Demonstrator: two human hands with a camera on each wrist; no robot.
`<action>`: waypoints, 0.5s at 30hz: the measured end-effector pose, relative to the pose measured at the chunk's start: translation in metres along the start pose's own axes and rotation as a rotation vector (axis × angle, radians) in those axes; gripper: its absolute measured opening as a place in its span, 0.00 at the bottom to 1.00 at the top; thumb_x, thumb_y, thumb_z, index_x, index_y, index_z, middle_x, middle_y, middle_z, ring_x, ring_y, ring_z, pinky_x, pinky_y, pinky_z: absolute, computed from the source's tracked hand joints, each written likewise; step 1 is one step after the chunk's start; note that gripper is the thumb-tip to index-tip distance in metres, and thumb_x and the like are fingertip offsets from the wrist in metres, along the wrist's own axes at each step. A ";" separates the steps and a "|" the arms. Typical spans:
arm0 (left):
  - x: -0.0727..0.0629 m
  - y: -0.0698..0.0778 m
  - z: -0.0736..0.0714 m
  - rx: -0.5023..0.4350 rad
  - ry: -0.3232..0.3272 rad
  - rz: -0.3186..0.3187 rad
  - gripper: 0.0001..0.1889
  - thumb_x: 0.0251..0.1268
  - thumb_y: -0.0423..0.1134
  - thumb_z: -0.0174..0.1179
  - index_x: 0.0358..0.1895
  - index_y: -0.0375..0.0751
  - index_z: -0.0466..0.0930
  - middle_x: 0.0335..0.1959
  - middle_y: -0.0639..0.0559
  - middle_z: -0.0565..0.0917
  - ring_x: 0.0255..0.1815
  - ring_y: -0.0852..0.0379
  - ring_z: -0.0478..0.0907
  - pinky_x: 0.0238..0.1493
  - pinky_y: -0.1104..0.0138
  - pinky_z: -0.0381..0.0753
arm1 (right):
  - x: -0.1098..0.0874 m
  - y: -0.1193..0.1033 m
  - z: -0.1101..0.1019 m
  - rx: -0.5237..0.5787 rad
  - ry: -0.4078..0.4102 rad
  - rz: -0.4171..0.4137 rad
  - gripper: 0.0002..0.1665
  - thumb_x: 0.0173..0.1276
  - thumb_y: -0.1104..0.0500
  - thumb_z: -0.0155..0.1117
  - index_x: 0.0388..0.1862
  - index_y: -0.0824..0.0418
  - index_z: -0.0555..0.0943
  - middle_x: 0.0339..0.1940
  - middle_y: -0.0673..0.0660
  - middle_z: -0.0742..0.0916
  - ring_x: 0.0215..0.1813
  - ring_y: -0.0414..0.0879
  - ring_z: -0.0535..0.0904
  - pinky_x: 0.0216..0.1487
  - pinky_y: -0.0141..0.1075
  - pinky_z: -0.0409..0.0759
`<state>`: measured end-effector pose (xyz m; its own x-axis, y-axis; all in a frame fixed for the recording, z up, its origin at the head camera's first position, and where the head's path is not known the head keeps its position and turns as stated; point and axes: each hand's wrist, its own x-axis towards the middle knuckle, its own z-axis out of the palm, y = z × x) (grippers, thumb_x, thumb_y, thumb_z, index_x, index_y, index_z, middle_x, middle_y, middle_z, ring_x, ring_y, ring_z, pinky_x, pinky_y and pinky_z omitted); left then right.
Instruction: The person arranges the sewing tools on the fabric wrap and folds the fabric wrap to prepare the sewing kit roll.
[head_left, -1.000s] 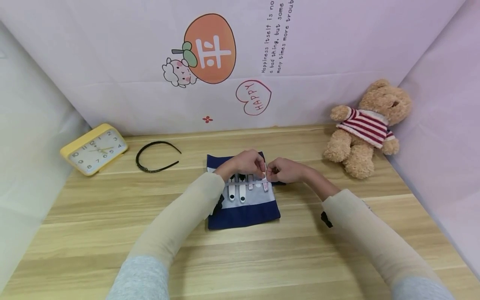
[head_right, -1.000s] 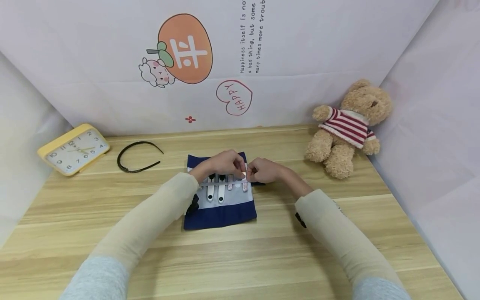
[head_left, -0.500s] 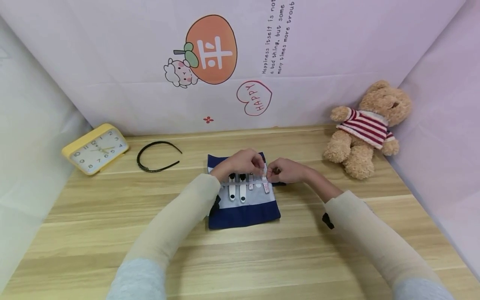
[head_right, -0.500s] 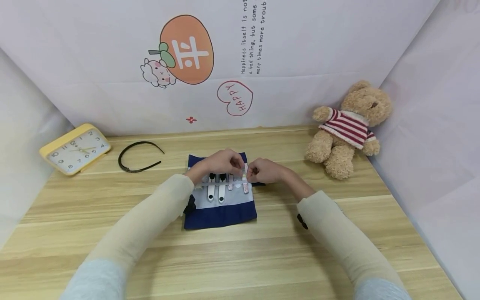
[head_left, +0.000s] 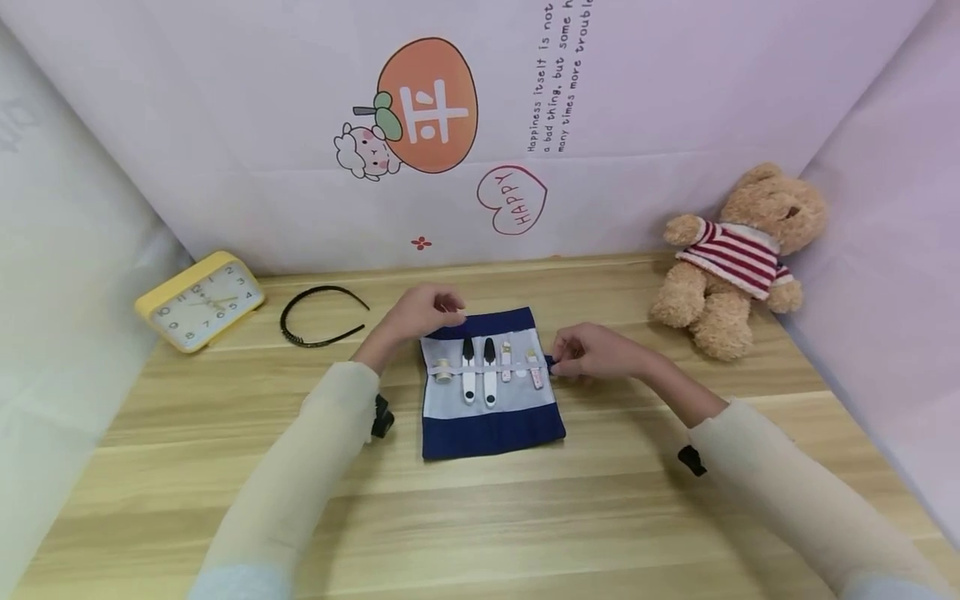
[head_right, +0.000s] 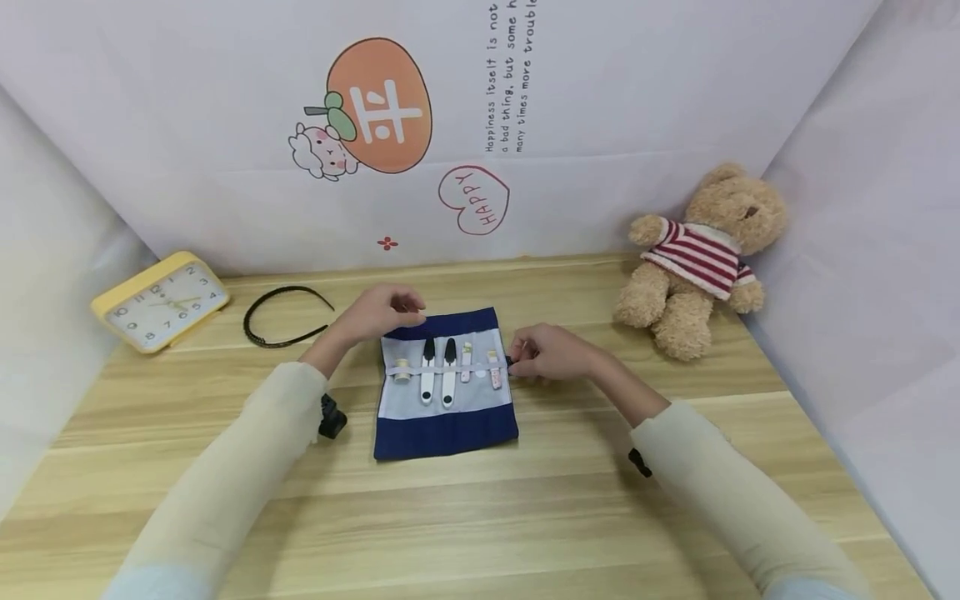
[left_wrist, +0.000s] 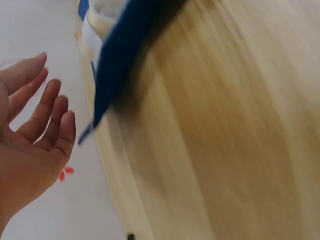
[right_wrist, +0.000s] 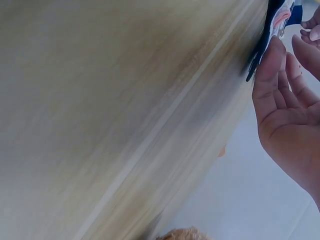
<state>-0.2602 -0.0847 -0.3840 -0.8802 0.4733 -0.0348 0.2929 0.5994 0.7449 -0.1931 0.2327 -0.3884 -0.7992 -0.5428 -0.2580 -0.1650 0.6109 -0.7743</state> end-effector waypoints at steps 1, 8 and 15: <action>-0.004 -0.004 -0.003 -0.004 0.024 -0.015 0.12 0.70 0.37 0.66 0.51 0.35 0.84 0.46 0.45 0.84 0.48 0.48 0.79 0.49 0.57 0.79 | -0.003 0.000 0.000 0.006 -0.007 0.001 0.08 0.71 0.63 0.68 0.39 0.65 0.78 0.28 0.58 0.85 0.30 0.49 0.81 0.31 0.42 0.83; -0.025 -0.024 -0.016 -0.064 0.138 -0.131 0.12 0.70 0.37 0.65 0.52 0.35 0.83 0.50 0.42 0.82 0.52 0.45 0.78 0.51 0.54 0.79 | -0.024 0.004 0.006 0.159 -0.102 0.054 0.08 0.74 0.63 0.64 0.40 0.68 0.77 0.33 0.62 0.88 0.36 0.54 0.86 0.37 0.45 0.86; -0.033 -0.034 -0.023 -0.073 0.162 -0.171 0.16 0.71 0.36 0.64 0.58 0.32 0.80 0.51 0.38 0.81 0.52 0.42 0.78 0.50 0.55 0.79 | -0.034 0.001 0.013 0.262 -0.168 0.082 0.09 0.75 0.63 0.63 0.42 0.70 0.76 0.35 0.66 0.88 0.37 0.57 0.87 0.36 0.46 0.87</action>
<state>-0.2498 -0.1358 -0.3930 -0.9647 0.2560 -0.0614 0.1121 0.6107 0.7839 -0.1587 0.2443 -0.3880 -0.6937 -0.5985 -0.4007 0.0682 0.4993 -0.8638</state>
